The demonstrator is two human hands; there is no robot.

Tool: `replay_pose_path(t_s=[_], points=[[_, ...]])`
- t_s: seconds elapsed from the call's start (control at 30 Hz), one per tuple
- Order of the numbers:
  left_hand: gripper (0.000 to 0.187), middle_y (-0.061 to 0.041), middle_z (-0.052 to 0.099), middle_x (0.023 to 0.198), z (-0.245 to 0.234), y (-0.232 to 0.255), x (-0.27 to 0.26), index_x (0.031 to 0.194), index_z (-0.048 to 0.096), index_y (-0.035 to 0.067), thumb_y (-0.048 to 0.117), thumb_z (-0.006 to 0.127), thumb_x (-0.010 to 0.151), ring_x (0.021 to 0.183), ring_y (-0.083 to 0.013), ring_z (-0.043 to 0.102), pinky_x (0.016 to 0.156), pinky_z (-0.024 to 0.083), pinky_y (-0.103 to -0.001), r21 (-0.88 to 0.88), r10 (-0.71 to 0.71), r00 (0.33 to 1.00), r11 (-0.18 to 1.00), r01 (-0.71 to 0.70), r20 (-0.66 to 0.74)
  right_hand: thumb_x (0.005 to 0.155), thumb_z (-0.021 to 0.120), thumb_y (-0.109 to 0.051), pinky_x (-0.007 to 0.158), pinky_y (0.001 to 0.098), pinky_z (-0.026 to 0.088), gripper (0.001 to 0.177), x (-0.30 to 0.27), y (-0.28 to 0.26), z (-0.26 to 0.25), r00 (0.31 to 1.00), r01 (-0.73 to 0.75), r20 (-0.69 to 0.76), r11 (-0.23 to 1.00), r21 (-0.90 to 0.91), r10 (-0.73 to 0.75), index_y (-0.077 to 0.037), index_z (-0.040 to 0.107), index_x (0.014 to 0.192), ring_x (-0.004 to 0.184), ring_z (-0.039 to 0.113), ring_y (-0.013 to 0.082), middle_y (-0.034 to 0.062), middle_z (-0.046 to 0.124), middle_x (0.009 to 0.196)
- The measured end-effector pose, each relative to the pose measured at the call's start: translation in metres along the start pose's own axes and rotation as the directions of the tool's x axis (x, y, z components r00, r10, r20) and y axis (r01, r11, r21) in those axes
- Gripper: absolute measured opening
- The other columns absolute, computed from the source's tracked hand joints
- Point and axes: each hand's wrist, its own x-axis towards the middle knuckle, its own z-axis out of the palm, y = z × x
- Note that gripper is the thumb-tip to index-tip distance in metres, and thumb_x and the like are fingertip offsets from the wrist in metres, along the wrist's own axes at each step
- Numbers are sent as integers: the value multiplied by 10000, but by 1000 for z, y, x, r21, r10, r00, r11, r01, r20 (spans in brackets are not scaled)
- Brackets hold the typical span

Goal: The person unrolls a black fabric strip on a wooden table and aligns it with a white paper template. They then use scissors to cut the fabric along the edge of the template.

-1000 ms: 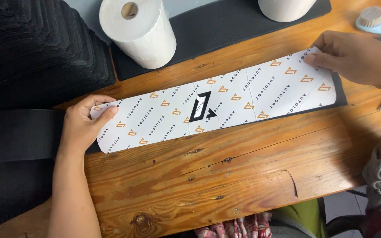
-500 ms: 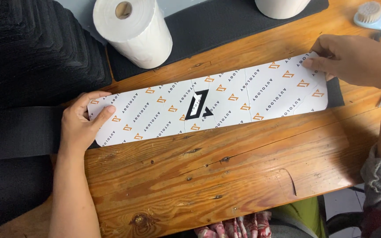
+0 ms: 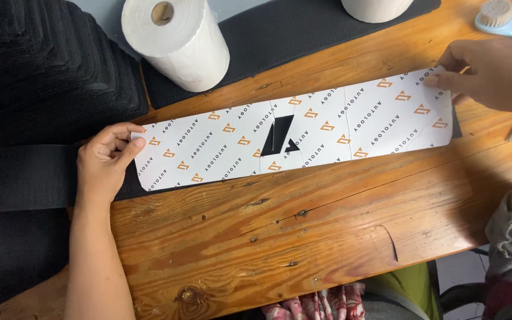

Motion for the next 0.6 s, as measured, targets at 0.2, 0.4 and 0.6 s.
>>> replay_pose_path(t_s=[0.2,0.4,0.6], points=[[153,15,656,955,2,1,1,1180,708,131,145,706,1028,801,-50,548,713,418,-195,64,26,1000,998,-25,-12,1063,644,-433,796,355,488,339,-4,-13,-5,995,-74,70,997,-30,76,-112,745,1025,738,842,233,55,882,869],[330,-3,631,948,3,4,2,1339,669,115,170,704,1015,781,-62,520,768,447,-200,39,28,1000,999,-28,-8,1093,618,-425,704,401,489,345,4,-4,2,999,-39,5,995,-87,40,-108,683,974,668,828,257,61,854,856],[285,2,636,932,5,6,1,1302,702,123,163,710,1020,781,-74,529,781,448,-216,100,46,999,994,-44,-15,1099,562,-506,668,517,482,373,2,-14,1,995,-87,-76,968,-235,71,-174,729,1131,945,719,389,130,798,986]])
